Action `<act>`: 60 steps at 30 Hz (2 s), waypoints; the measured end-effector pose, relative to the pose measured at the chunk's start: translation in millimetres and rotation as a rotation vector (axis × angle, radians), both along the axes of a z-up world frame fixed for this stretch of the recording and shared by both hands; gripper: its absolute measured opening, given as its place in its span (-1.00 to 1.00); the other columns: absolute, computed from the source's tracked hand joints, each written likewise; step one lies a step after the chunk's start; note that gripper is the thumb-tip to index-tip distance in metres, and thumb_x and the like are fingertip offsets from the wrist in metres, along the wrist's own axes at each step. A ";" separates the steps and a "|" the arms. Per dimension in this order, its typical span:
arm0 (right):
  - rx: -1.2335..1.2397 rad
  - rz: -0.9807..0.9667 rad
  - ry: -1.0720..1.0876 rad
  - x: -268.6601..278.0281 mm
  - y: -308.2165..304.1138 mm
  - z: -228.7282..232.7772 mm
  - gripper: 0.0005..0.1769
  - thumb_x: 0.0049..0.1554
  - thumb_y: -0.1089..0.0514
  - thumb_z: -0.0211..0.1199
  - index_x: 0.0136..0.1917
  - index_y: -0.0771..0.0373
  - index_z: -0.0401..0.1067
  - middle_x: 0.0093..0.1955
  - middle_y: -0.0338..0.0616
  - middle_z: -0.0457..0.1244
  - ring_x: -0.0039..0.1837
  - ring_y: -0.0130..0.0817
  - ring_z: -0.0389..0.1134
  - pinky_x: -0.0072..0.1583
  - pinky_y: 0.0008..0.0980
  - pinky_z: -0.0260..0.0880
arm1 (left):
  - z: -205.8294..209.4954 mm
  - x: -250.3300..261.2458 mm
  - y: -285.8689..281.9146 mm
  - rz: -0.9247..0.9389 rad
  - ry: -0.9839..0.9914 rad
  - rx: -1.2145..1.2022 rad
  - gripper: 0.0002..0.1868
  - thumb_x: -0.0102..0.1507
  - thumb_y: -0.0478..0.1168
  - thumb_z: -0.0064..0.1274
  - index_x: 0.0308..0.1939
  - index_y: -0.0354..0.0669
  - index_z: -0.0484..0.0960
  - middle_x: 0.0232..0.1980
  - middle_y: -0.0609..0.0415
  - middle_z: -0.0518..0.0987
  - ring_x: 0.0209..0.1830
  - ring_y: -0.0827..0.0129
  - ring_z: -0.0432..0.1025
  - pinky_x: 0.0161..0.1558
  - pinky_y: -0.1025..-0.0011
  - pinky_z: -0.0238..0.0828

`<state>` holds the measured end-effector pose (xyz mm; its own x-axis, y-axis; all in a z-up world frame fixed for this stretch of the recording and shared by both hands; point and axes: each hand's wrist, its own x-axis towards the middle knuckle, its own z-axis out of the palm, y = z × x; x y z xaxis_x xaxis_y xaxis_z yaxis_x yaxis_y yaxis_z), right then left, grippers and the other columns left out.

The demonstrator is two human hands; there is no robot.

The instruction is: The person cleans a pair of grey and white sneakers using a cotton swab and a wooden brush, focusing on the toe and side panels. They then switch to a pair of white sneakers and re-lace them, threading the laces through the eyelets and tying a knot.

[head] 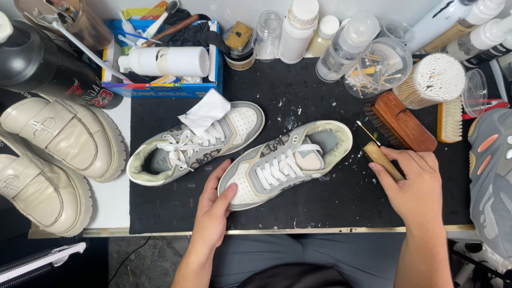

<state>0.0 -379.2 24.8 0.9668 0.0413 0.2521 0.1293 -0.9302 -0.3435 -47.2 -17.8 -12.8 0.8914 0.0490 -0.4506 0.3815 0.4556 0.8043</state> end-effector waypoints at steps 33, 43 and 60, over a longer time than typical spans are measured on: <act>1.429 0.453 0.002 38.6 68.0 -59.7 -0.12 0.27 -0.02 0.37 0.66 0.23 -0.02 0.64 0.04 -0.01 0.64 -0.22 0.05 0.64 -0.20 0.07 | 19.5 19.4 4.3 -0.240 -0.243 0.492 -0.44 0.39 0.06 -0.12 0.28 -0.28 0.60 0.05 -0.03 0.75 0.09 0.42 0.56 0.18 0.45 0.41; 1.651 0.340 0.023 41.7 60.9 -68.2 0.02 0.22 0.06 0.37 0.72 0.13 -0.19 0.62 -0.02 -0.04 0.64 -0.19 0.03 0.65 -0.15 0.02 | 48.3 21.1 -10.6 -0.215 -0.533 0.245 -0.24 0.25 -0.18 0.27 0.47 -0.36 0.34 0.49 -0.23 0.41 0.47 0.20 0.36 0.47 0.28 0.23; 1.764 0.411 0.059 38.1 51.2 -81.9 -0.26 0.29 -0.05 0.35 0.48 0.21 -0.03 0.39 -0.02 0.12 0.47 -0.22 0.16 0.59 -0.19 0.19 | 43.7 25.0 -35.0 0.148 -0.638 0.236 0.19 0.11 -0.27 0.47 0.63 -0.23 -0.05 0.70 -0.20 0.08 0.71 0.09 0.08 0.65 0.13 0.10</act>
